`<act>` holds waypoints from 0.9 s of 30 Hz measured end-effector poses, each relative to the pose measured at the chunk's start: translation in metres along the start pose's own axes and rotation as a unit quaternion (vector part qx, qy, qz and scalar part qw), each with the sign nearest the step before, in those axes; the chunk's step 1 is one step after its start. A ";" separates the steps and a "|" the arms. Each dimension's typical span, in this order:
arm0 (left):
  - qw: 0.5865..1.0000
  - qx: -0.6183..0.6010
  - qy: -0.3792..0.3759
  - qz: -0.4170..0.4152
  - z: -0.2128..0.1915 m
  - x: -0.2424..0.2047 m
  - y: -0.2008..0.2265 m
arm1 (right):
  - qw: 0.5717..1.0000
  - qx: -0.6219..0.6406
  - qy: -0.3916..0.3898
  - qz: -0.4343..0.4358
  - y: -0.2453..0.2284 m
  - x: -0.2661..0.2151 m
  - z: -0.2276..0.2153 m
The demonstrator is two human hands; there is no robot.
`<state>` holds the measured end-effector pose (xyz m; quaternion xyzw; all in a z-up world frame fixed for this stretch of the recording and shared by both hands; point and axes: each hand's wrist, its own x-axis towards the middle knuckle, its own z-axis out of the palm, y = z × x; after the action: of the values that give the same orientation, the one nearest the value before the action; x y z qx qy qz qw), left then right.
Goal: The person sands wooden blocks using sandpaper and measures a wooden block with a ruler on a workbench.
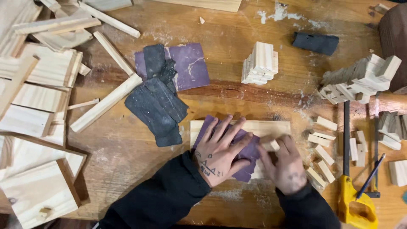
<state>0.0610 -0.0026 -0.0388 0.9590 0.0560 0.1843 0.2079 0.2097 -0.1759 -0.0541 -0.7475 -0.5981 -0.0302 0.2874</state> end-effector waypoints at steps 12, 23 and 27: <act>1.000 -0.008 0.008 0.003 0.000 0.003 -0.003 | 0.999 0.008 0.042 0.001 -0.009 0.006 0.003; 1.000 -0.020 0.005 -0.001 -0.001 0.004 -0.001 | 0.999 0.034 -0.016 0.012 -0.016 -0.010 -0.005; 1.000 -0.012 0.022 0.003 0.002 0.002 0.000 | 0.998 -0.056 0.016 0.011 0.003 -0.003 0.002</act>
<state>0.0636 -0.0031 -0.0403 0.9524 0.0554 0.2066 0.2175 0.2114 -0.1779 -0.0580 -0.7681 -0.5828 -0.0727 0.2553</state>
